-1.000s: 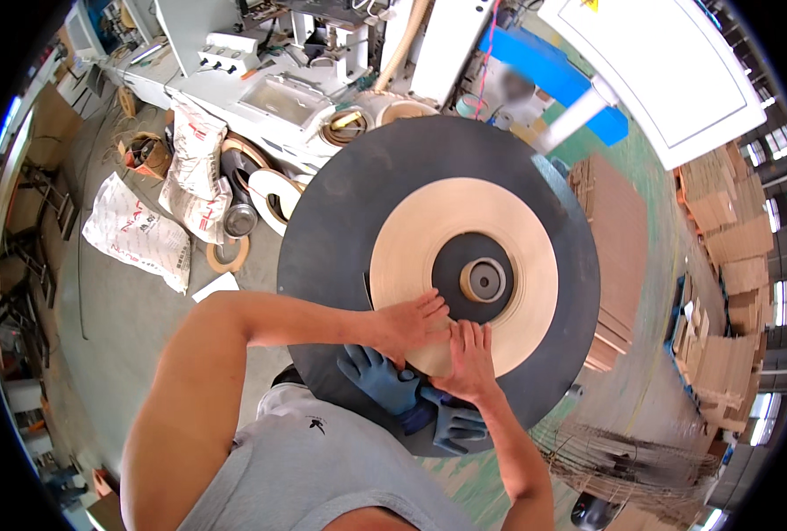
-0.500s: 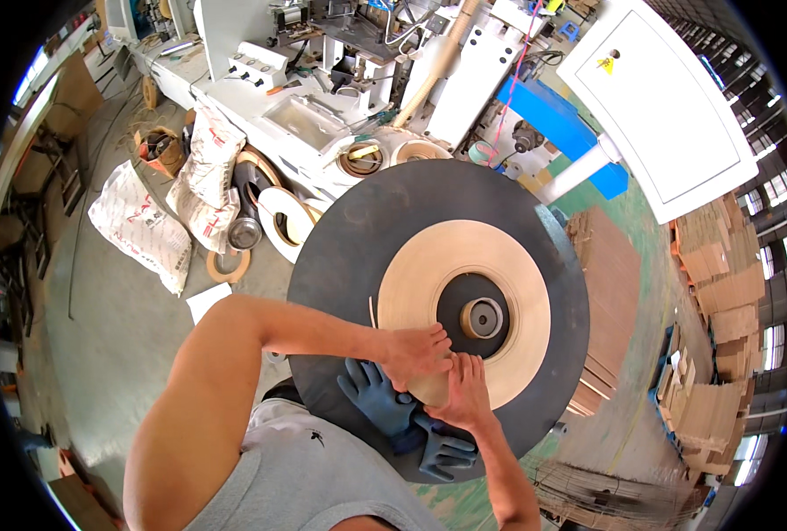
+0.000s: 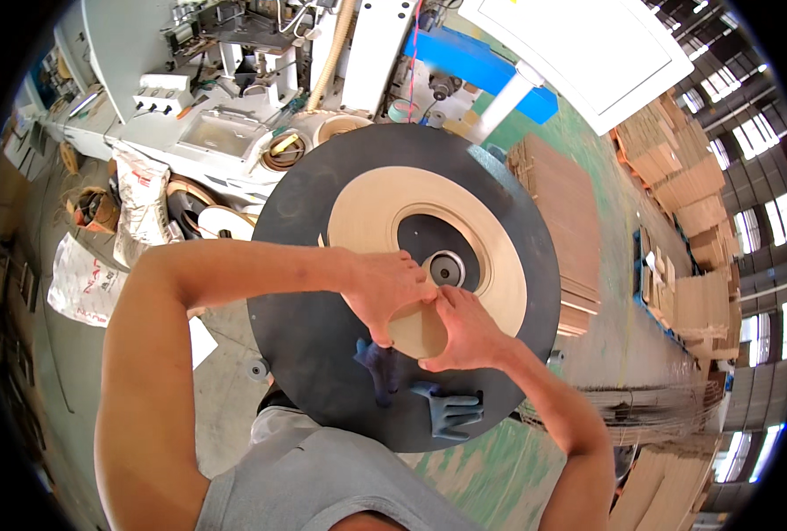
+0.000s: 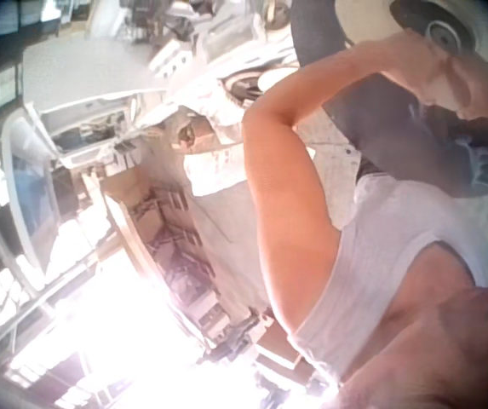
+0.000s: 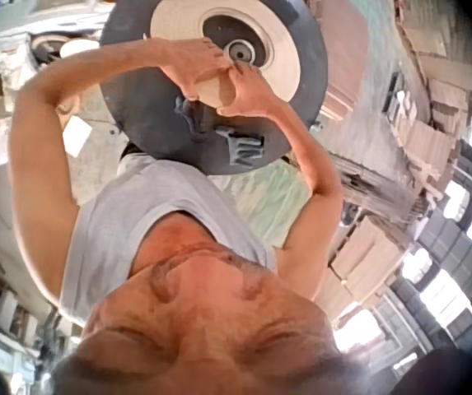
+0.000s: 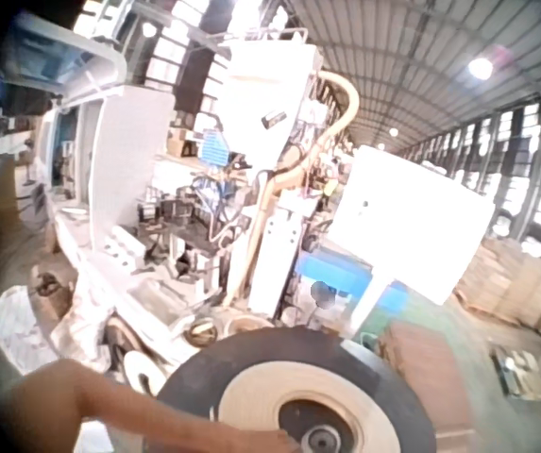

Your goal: The person removes their gloves, picks up a roll of wooden veneer from a workspace, and applies adhesive tape to the end of the roll to secure it.

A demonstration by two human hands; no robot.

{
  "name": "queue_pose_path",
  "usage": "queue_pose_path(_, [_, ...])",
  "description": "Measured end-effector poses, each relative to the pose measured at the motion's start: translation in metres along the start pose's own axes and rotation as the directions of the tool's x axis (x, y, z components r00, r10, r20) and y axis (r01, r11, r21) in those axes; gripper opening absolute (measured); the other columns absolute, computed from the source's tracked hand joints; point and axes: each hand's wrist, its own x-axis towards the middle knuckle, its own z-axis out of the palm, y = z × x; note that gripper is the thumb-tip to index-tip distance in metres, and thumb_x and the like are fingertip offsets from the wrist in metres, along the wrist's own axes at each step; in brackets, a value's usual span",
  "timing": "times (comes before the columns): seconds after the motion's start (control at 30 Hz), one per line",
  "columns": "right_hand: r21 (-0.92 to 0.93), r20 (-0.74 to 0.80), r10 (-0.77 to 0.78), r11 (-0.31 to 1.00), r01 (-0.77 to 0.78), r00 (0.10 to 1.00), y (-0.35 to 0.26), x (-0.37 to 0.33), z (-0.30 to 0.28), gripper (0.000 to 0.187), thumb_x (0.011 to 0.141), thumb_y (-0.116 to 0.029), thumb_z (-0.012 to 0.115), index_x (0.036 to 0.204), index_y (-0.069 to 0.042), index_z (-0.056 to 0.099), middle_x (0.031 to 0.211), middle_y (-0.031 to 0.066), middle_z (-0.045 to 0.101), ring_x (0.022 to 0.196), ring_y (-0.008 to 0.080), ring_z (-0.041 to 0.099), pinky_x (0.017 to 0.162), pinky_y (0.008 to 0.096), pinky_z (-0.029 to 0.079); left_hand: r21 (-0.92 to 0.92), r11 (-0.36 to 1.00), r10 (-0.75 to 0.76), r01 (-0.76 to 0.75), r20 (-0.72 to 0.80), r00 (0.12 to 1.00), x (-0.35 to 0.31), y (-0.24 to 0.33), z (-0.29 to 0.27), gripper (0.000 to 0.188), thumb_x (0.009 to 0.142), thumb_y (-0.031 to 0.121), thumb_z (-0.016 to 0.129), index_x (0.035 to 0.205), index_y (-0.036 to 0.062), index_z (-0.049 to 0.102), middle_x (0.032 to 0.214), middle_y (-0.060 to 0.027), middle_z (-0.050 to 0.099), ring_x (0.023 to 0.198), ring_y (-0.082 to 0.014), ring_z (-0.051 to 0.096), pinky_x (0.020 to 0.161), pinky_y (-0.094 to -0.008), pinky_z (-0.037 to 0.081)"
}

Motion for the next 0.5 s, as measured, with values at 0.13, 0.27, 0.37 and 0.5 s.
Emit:
queue_pose_path(0.13, [0.049, 0.061, 0.095, 0.994, -0.098, 0.994, -0.02, 0.01, -0.012, 0.107, 0.059, -0.044, 0.086, 0.142, 0.004, 0.039, 0.139, 0.0237, 0.045, 0.133, 0.0409, 0.042, 0.115, 0.0461, 0.033, -0.036, 0.997, 0.068, -0.067, 0.034, 0.997, -0.013, -0.013, -0.019, 0.084, 0.062, 0.046, 0.083, 0.128, 0.0028, 0.052, 0.123, -0.0182, 0.057, 0.119, -0.0325, 0.052, 0.106, -0.0429, 0.035])
queue_pose_path(0.27, [0.026, 0.13, 0.153, 0.987, -0.157, 0.98, -0.033, 0.025, -0.016, 0.109, 0.059, -0.043, 0.086, 0.146, -0.002, 0.034, 0.144, 0.0201, 0.041, 0.136, 0.0394, 0.038, 0.117, 0.0465, 0.031, -0.069, 0.988, 0.133, -0.138, -0.077, 0.988, -0.025, -0.03, -0.015, 0.078, 0.064, 0.045, 0.082, 0.125, 0.0033, 0.057, 0.117, -0.0162, 0.062, 0.114, -0.0313, 0.058, 0.106, -0.0424, 0.036])
queue_pose_path(0.37, [0.022, 0.106, 0.182, 0.982, -0.185, 0.978, -0.038, 0.032, -0.012, 0.109, 0.059, -0.043, 0.086, 0.146, -0.002, 0.035, 0.143, 0.0201, 0.042, 0.136, 0.0392, 0.038, 0.117, 0.0472, 0.031, -0.019, 0.992, 0.126, -0.126, -0.004, 0.992, -0.029, -0.037, -0.017, 0.078, 0.063, 0.045, 0.082, 0.125, 0.0038, 0.057, 0.115, -0.0156, 0.063, 0.112, -0.0309, 0.058, 0.103, -0.0417, 0.037])
queue_pose_path(0.5, [0.077, -0.024, 0.123, 0.99, -0.121, 0.992, -0.048, 0.044, -0.018, 0.095, 0.061, -0.042, 0.085, 0.136, -0.001, 0.043, 0.125, 0.0194, 0.048, 0.126, 0.0391, 0.044, 0.11, 0.0474, 0.035, -0.058, 0.988, 0.15, -0.146, 0.071, 0.986, -0.038, -0.053, -0.032, 0.083, 0.062, 0.046, 0.082, 0.127, 0.0024, 0.053, 0.119, -0.0169, 0.059, 0.116, -0.0307, 0.055, 0.107, -0.0412, 0.033])
